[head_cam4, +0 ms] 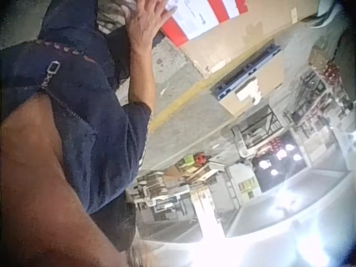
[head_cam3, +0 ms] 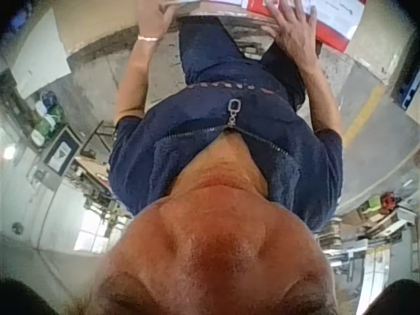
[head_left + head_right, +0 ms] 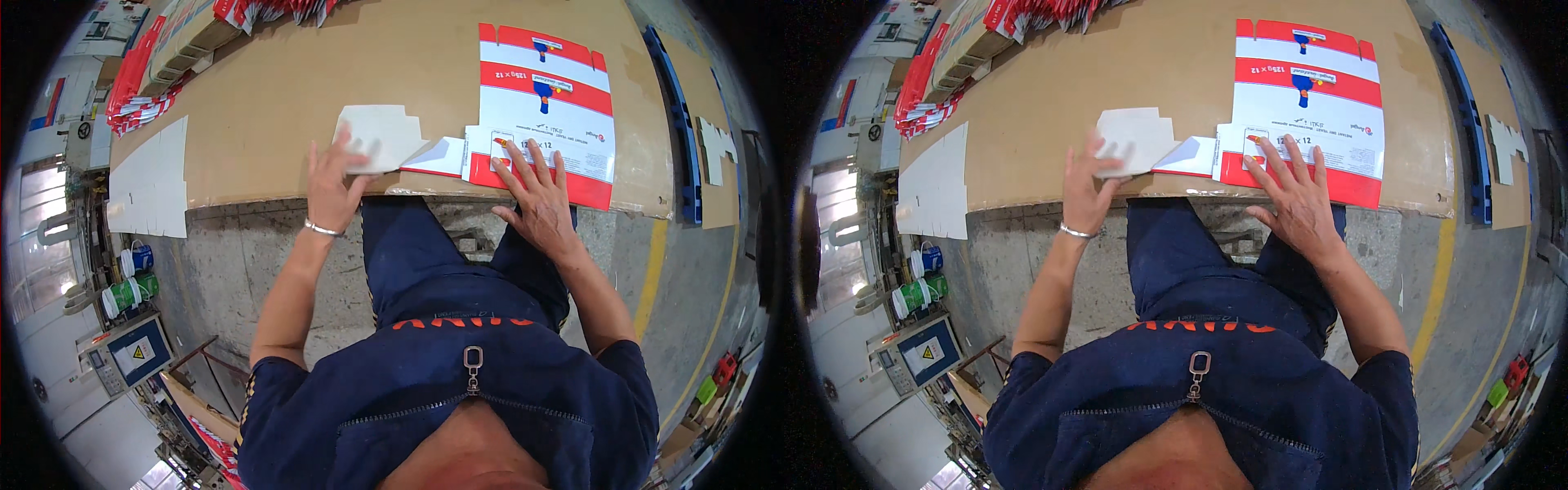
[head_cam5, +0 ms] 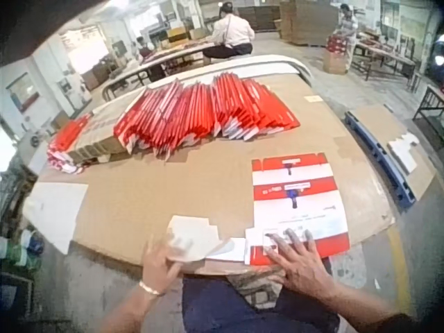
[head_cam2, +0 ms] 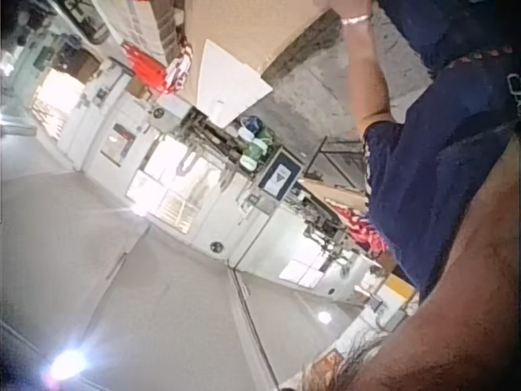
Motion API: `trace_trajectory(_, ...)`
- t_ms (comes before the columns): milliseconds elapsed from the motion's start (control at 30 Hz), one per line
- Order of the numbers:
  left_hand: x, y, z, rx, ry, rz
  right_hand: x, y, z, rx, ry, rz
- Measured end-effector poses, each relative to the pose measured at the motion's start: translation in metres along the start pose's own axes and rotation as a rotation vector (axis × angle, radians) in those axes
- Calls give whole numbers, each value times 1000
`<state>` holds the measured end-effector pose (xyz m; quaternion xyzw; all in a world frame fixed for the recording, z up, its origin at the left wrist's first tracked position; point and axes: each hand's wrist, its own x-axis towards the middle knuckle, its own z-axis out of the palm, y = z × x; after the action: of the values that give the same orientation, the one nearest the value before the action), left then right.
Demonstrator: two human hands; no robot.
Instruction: The person folds flat white cardboard pieces into small rectangular boxes. They place a red and white printed insert into each folded box and then stack the completed units on a pile to the left. The process is repeated continuously throughout the clip.
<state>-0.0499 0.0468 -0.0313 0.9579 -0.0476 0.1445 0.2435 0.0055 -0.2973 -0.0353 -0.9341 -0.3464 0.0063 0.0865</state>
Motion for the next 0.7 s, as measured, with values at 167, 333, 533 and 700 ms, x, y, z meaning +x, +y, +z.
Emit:
trace_trajectory(167,12,-5,72,-919,637,-417,3,-4,2,12,-3,-4)
trace_trajectory(333,43,8,88,-1195,369,-631,1,-2,-2,10,-27,-18)
trace_trajectory(533,55,36,77,-290,355,133,-4,20,-8,-53,-92,-144)
trace_trajectory(700,52,40,77,-50,-45,460,7,23,-21,-56,-34,-175)
